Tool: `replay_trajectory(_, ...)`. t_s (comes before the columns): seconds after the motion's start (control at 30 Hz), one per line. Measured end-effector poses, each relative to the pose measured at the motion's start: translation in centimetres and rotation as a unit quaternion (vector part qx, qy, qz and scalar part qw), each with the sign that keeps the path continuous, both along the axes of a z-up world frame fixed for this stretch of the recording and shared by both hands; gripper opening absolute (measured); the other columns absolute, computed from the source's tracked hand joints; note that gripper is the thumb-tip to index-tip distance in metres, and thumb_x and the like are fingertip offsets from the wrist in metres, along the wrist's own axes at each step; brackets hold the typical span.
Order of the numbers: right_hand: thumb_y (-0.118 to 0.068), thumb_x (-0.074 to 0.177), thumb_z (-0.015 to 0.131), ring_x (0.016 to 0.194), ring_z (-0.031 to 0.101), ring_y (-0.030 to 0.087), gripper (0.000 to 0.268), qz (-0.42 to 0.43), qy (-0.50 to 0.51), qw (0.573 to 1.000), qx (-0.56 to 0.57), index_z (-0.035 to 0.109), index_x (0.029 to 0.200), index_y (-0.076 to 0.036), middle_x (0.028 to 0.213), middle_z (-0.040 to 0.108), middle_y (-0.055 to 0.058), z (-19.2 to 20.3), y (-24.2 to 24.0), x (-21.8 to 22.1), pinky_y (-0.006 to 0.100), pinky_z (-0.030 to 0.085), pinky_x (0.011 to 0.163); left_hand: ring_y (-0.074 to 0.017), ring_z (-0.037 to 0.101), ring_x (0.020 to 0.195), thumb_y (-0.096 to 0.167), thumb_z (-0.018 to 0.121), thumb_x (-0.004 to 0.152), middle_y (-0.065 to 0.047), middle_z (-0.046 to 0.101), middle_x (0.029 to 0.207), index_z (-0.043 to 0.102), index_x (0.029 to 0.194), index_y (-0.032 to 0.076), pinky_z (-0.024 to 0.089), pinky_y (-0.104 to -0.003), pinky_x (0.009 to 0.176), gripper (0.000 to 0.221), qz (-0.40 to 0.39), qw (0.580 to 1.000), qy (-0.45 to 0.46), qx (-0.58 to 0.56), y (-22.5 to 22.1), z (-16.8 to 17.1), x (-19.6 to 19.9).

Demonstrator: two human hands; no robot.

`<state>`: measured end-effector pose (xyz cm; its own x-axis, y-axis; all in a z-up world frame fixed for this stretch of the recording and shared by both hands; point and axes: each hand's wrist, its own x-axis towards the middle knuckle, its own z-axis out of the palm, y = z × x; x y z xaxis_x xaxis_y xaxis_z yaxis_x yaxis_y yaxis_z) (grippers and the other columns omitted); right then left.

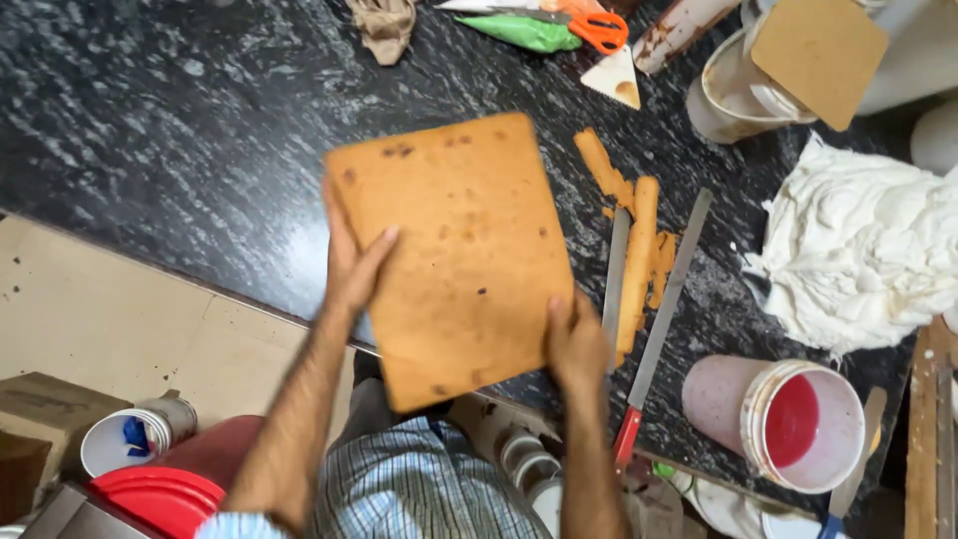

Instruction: The person is trimming the outer crust and edges of a large sponge cake using a long kitchen knife on a marble table.

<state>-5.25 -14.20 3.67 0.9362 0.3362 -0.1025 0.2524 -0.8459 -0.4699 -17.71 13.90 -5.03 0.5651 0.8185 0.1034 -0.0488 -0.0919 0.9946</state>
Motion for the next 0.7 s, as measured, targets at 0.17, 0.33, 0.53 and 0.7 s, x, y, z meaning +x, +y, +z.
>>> replay_trajectory(0.17,-0.036,0.092,0.066,0.097,0.075,0.036,0.05,-0.198,0.109,0.967,0.114,0.064,0.134,-0.009,0.106,0.077,0.02,-0.6,-1.4,-9.6,0.044,0.057,0.085,-0.0294,0.012,0.163,0.024,0.079,0.092,-0.022,0.006,0.176,-0.007,0.164,0.001,0.018,-0.037,0.13,0.115,-0.29,0.955,0.058,0.002,5.8,1.8,8.3)
replay_trajectory(0.33,-0.026,0.093,0.068,0.109,0.066,0.039,0.049,-0.166,-0.072,0.983,0.019,0.062,0.135,-0.002,0.12,0.07,0.023,-1.2,-7.4,-9.0,0.047,0.051,0.094,-0.0299,0.015,0.164,0.02,0.075,0.093,-0.022,0.01,0.177,-0.003,0.167,0.005,0.019,-0.039,0.13,0.109,-0.353,0.934,0.016,-0.041,4.8,2.0,3.6)
replay_trajectory(0.53,-0.02,0.089,0.066,0.103,0.059,0.044,0.052,-0.132,-0.115,0.976,-0.13,0.057,0.135,0.002,0.112,0.062,0.026,-3.9,-12.0,-8.9,0.053,0.048,0.089,-0.0324,0.01,0.163,0.021,0.072,0.094,-0.022,0.005,0.176,-0.005,0.166,0.004,0.017,-0.042,0.13,0.107,-0.33,0.942,-0.03,-0.055,0.1,2.5,-1.5)
replay_trajectory(0.7,-0.023,0.095,0.059,0.09,0.063,0.045,0.035,-0.181,-0.014,0.983,0.014,0.059,0.12,0.001,0.097,0.065,0.027,-0.9,-9.4,-10.3,0.056,0.048,0.079,-0.0428,-0.001,0.157,0.032,0.078,0.09,-0.028,0.003,0.169,0.003,0.161,-0.003,0.008,-0.05,0.125,0.109,-0.291,0.902,0.24,0.21,-0.5,5.6,1.3)
